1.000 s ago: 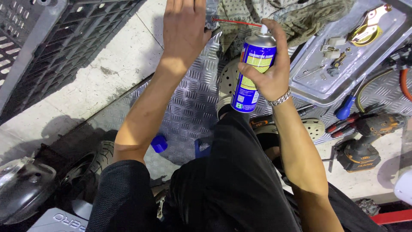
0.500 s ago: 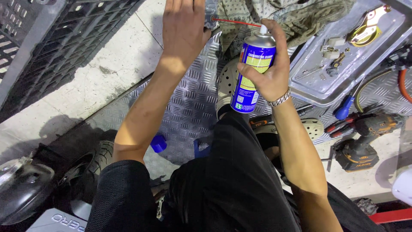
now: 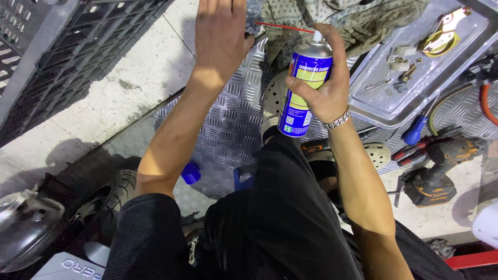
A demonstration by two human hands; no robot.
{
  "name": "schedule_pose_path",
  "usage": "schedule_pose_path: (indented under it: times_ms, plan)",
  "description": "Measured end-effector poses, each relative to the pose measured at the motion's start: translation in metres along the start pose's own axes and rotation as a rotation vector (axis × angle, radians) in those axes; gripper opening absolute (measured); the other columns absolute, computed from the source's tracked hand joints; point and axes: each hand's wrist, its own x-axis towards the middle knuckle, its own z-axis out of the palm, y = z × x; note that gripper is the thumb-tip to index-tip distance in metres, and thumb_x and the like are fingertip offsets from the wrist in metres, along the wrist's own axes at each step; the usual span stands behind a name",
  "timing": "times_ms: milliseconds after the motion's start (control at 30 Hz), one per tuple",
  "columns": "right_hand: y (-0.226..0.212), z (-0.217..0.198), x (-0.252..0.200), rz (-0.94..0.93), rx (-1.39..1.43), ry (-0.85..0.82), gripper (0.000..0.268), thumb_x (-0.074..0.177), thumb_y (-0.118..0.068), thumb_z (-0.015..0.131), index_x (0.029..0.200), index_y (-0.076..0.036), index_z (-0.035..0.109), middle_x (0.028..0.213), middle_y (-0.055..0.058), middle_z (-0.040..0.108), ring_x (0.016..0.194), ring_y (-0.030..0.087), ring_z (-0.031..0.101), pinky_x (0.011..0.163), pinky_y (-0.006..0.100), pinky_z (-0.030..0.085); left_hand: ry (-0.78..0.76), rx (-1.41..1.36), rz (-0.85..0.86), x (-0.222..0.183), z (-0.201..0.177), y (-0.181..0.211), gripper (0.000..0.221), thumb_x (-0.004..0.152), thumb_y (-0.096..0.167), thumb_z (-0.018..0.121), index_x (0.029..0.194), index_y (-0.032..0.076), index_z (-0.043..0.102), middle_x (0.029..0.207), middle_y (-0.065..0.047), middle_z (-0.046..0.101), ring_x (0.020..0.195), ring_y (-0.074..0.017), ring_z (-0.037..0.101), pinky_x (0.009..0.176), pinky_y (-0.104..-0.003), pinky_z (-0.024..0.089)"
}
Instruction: Disassembling and cleaning a motorcycle carburetor using an impact driver, screwdriver, and spray cleaner
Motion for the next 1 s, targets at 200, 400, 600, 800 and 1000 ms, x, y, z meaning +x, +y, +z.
schedule_pose_path:
  times_ms: [200,400,600,800,1000]
  plan:
    - [0.002,0.0,-0.001,-0.007,0.012,0.003,0.094,0.078,0.002,0.084,0.156,-0.009,0.034,0.157,0.013,0.045,0.11,0.03,0.072,0.095,0.038,0.062,-0.002,0.007,-0.001,-0.002,0.002,0.0,0.073,0.07,0.026,0.098,0.125,-0.001,0.057,0.111,-0.016,0.062,0.1,-0.031,0.059,0.095,-0.043,0.045]
    - [0.004,-0.002,-0.003,-0.025,-0.046,-0.008,0.097,0.079,-0.005,0.087,0.158,-0.01,0.031,0.16,0.015,0.042,0.117,0.032,0.071,0.101,0.041,0.062,0.022,0.022,-0.001,-0.004,0.004,0.0,0.075,0.068,0.027,0.1,0.125,0.002,0.058,0.113,-0.014,0.059,0.101,-0.0288,0.058,0.095,-0.043,0.046]
    - [-0.02,-0.013,-0.008,-0.066,-0.151,-0.036,0.095,0.079,-0.004,0.087,0.156,-0.007,0.03,0.157,0.019,0.041,0.113,0.035,0.072,0.1,0.043,0.063,0.016,-0.096,-0.054,-0.012,0.014,-0.003,0.09,0.07,0.028,0.104,0.136,0.002,0.049,0.125,-0.015,0.057,0.11,-0.0336,0.058,0.099,-0.044,0.047]
    - [-0.048,-0.017,-0.015,-0.114,-0.3,-0.008,0.092,0.079,-0.01,0.085,0.154,-0.001,0.033,0.15,0.025,0.048,0.133,0.042,0.058,0.118,0.049,0.048,0.03,-0.216,-0.075,-0.023,0.027,-0.004,0.107,0.072,0.031,0.114,0.146,0.011,0.04,0.141,-0.008,0.05,0.131,-0.0297,0.051,0.116,-0.042,0.042]
    - [-0.057,-0.013,-0.016,-0.171,-0.379,-0.022,0.085,0.079,-0.011,0.087,0.147,0.007,0.039,0.146,0.029,0.053,0.13,0.044,0.063,0.115,0.048,0.051,0.189,-0.523,-0.033,-0.024,0.029,-0.004,0.088,0.08,0.044,0.089,0.147,0.01,0.044,0.144,-0.009,0.051,0.136,-0.0324,0.052,0.121,-0.047,0.041]
